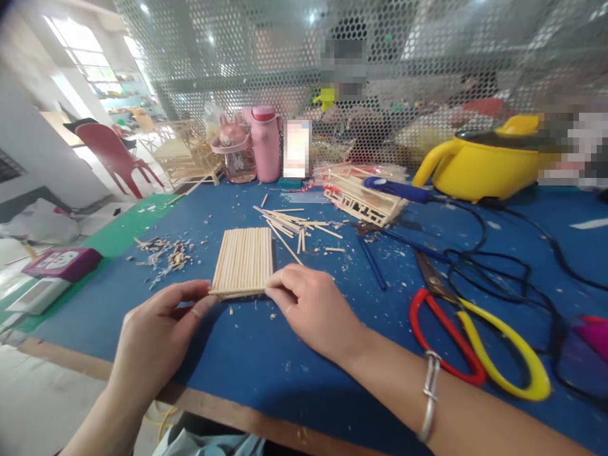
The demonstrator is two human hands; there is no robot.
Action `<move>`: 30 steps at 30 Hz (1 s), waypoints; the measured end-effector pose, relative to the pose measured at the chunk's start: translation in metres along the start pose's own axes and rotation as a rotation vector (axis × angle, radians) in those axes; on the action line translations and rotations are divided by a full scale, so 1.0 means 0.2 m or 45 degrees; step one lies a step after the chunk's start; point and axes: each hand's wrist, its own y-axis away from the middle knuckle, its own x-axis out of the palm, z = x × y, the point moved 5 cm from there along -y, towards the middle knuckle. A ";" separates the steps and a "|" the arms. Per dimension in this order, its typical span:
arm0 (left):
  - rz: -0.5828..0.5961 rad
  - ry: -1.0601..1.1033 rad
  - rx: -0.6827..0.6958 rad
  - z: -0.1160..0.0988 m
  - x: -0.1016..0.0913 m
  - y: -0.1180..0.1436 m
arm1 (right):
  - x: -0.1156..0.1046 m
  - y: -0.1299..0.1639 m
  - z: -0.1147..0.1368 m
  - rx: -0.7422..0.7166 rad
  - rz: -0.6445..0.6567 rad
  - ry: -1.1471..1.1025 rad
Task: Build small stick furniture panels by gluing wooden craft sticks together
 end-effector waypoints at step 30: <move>0.140 0.255 -0.262 0.07 0.03 -0.01 | 0.00 -0.01 0.03 0.039 -0.018 0.065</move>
